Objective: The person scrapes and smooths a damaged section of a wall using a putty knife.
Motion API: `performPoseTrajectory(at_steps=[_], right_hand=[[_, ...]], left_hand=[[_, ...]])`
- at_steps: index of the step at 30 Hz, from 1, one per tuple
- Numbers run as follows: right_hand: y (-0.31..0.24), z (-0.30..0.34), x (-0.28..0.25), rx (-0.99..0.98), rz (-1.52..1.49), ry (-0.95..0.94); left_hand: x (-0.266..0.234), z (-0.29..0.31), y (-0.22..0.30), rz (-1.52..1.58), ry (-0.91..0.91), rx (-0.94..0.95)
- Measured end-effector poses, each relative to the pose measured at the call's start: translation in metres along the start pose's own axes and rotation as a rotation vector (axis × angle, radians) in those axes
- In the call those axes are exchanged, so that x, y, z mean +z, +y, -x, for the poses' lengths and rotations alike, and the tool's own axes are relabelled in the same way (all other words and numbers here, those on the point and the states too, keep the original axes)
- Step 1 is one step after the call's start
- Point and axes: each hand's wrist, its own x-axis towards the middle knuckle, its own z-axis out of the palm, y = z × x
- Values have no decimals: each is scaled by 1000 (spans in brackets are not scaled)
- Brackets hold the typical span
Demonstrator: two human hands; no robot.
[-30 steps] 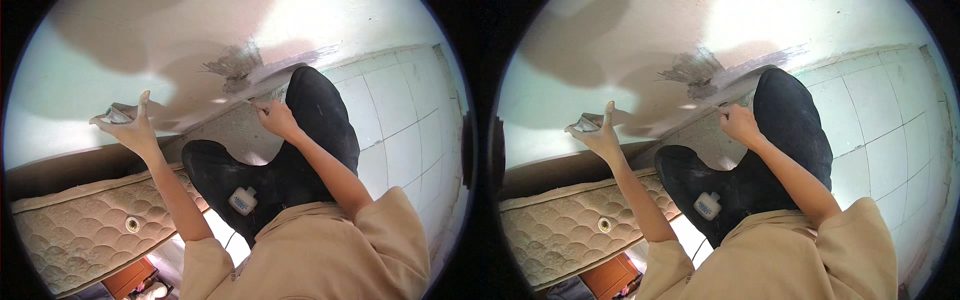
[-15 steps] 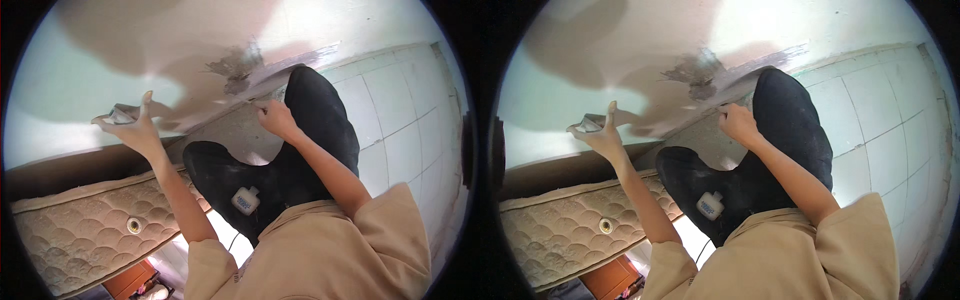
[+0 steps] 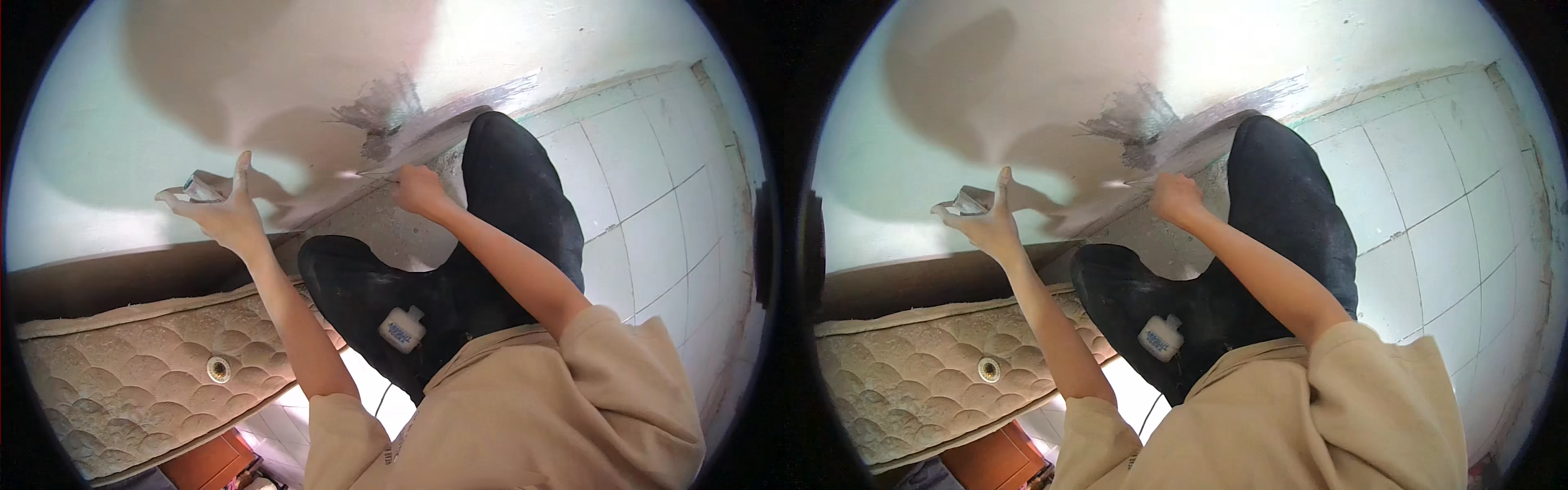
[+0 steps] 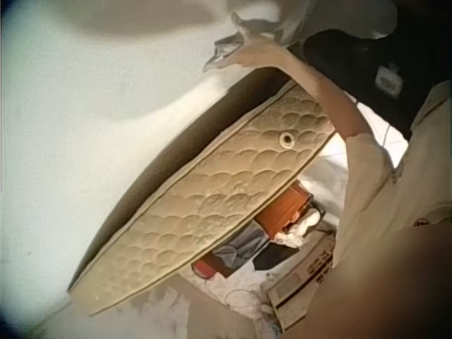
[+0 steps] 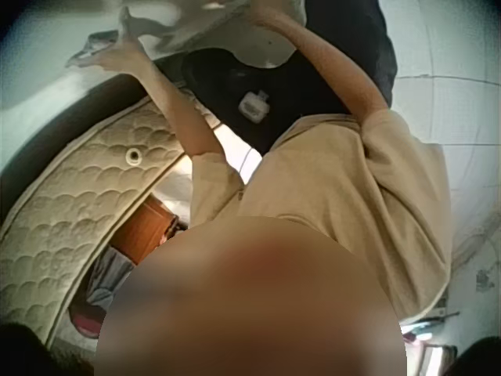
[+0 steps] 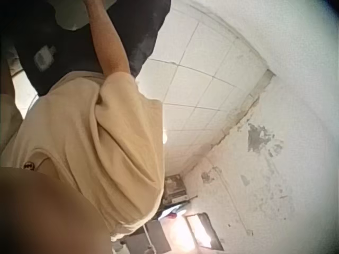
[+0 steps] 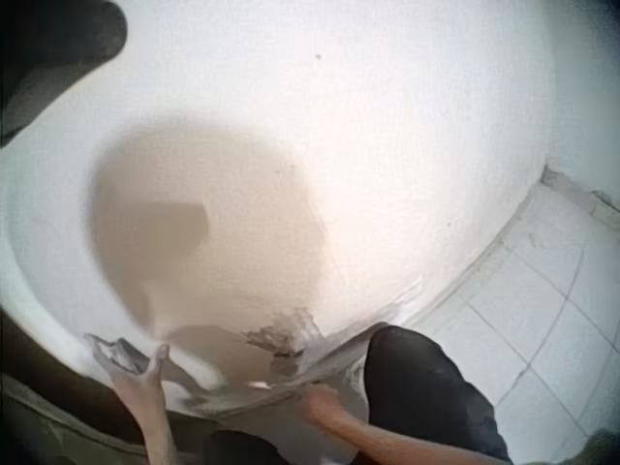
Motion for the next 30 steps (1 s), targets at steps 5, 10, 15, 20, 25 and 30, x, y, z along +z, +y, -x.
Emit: performPoseTrajectory(at_steps=[5,10,15,20,25,30], right_hand=[[5,49,-41,78,-5,-201],[5,68,-51,18,-77,-245],[-3,67,-43,-98,-45,-155],[0,64,-44,-146,107,-85],[-17,51,-54,-160,184,43],[-9,12,-51,-46,370,42]], left_hand=[[-17,3,-1,-150,35,20],[-18,4,3,-118,-23,-116],[-14,4,-8,-162,75,15],[-25,3,-21,47,-27,-35],[-25,75,-35,593,-41,-349],[-12,146,-48,744,-134,-548]])
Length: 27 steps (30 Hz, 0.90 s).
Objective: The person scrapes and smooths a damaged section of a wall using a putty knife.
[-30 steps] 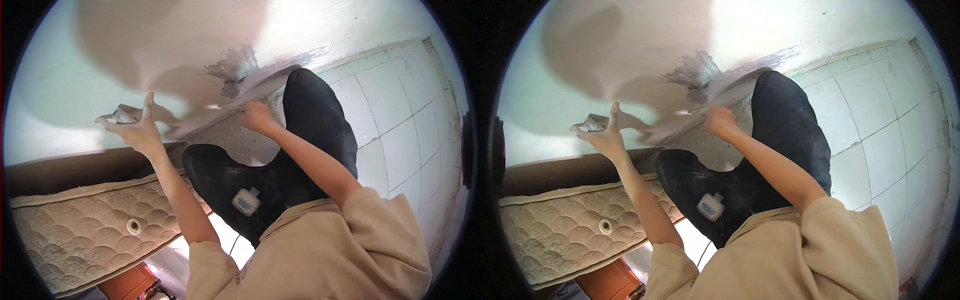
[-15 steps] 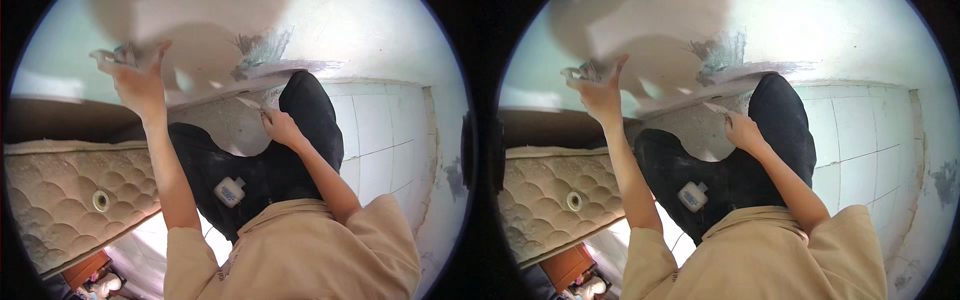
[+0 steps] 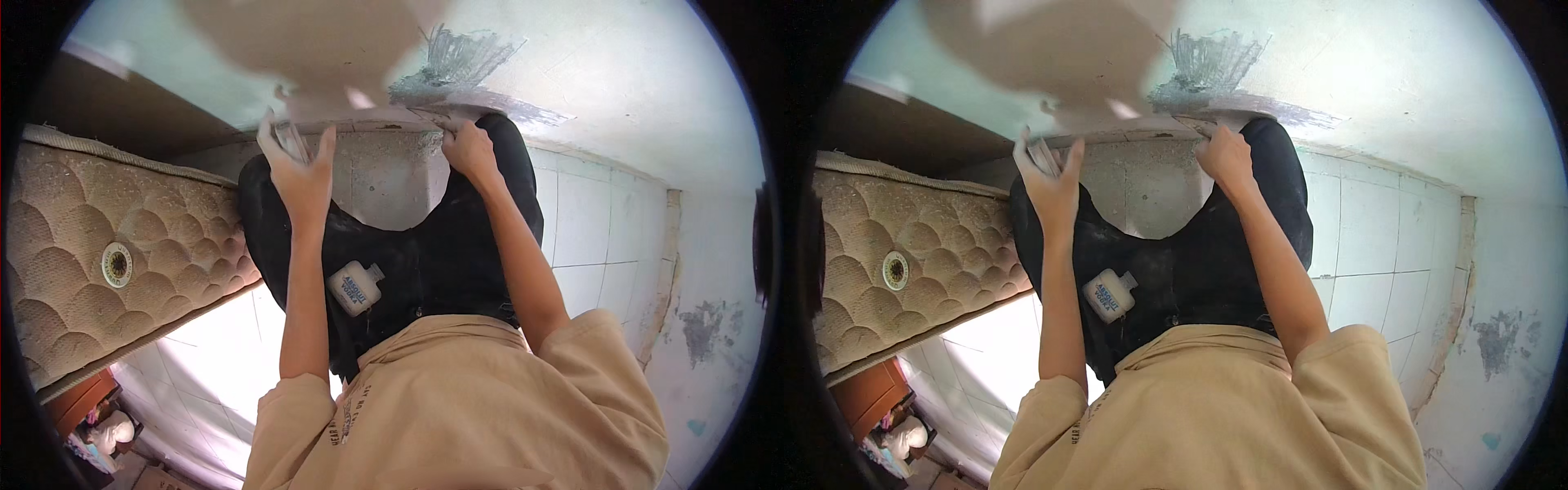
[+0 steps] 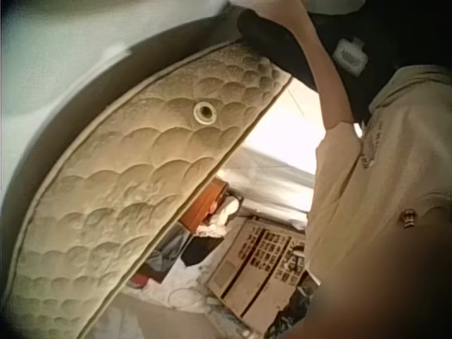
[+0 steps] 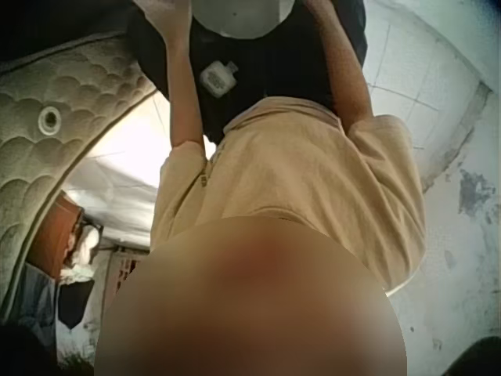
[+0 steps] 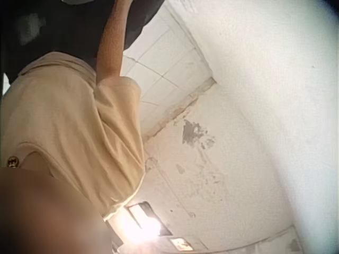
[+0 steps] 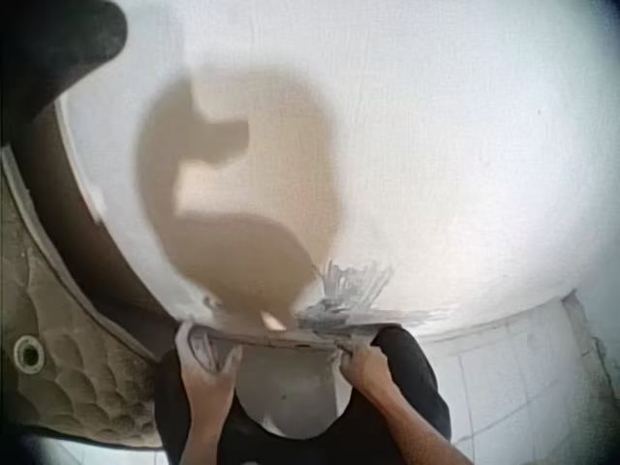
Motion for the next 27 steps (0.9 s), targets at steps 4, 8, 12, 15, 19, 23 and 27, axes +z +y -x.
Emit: performPoseTrajectory(at_steps=[4,8,12,15,19,23,27], right_hand=[[-4,15,-10,-57,-56,31],[-8,14,-8,-19,1,33],[-7,18,-19,-32,-82,25],[15,-2,7,-16,43,37],[-1,14,-6,-53,-20,32],[-4,19,-11,-54,-94,47],[-11,0,9,-24,56,73]], left_hand=[[-13,26,-5,-8,47,-161],[0,39,2,-106,-10,-156],[1,37,23,-46,-46,-147],[11,40,30,-28,-98,-155],[12,38,39,43,-105,-121],[5,41,42,-40,-108,-138],[19,42,57,38,-127,-162]])
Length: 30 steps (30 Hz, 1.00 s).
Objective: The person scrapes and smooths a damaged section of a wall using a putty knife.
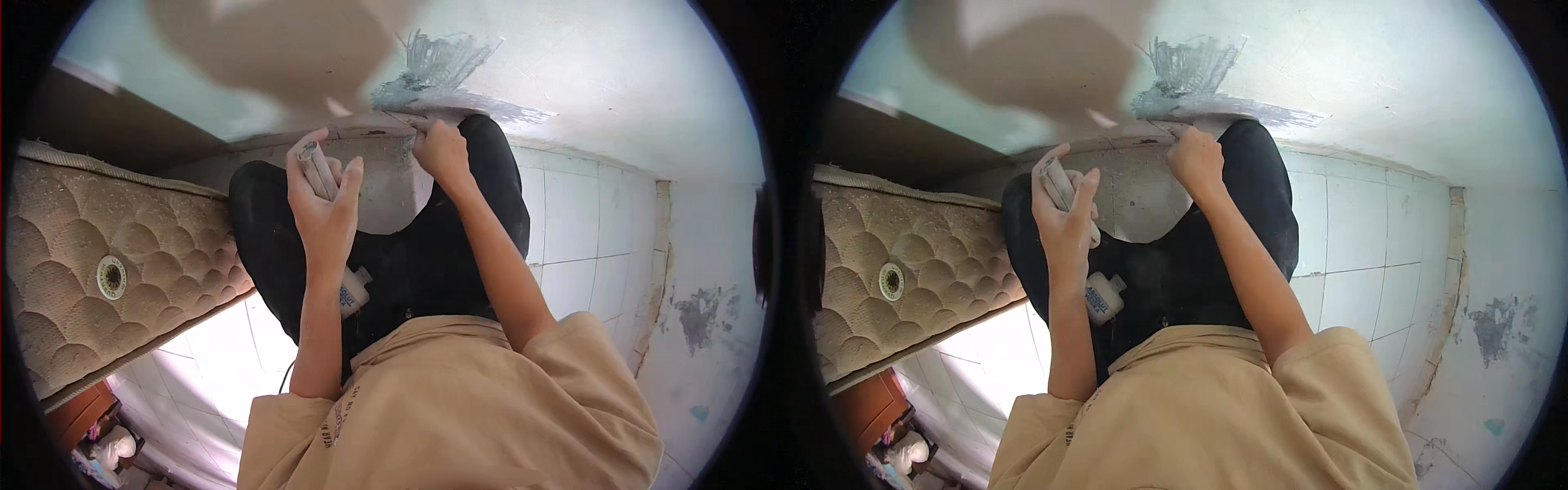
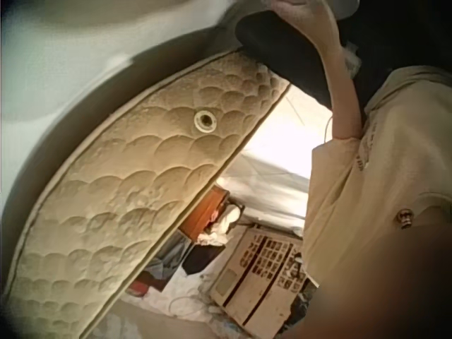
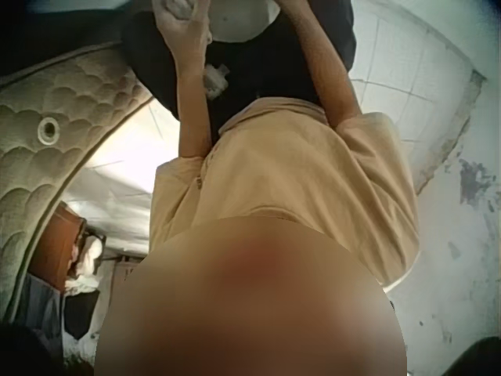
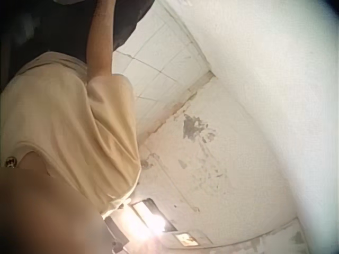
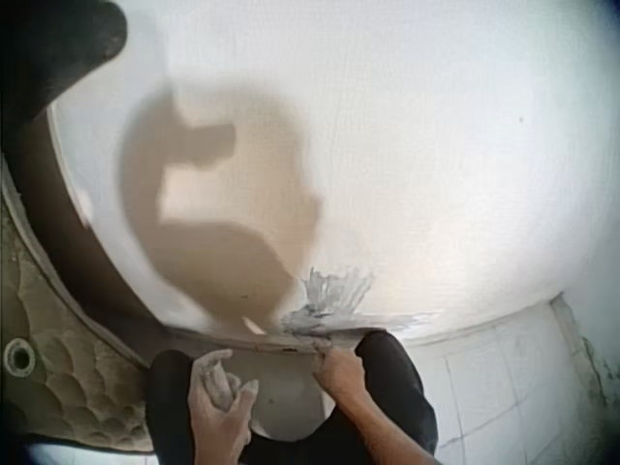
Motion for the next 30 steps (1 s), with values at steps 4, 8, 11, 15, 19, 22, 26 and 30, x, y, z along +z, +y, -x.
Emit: performPoseTrajectory(at_steps=[4,8,11,15,19,22,26,30], right_hand=[[14,12,-11,-47,-46,-45],[-3,24,-33,-24,-160,-48],[-7,5,-6,-40,-70,19],[6,10,-8,-11,-6,-75],[2,27,-45,3,-139,-128],[-7,13,-27,63,-85,-27],[7,-11,50,-9,59,-91],[-7,26,24,-66,-35,-103]], left_hand=[[-8,5,7,-12,1,-24],[-20,10,9,-29,42,-32],[-5,10,27,46,32,-37],[-14,11,28,34,32,-34],[-26,15,30,28,118,-89],[-23,15,33,32,130,-92],[-18,14,39,71,72,-19],[-42,18,29,37,119,-120]])
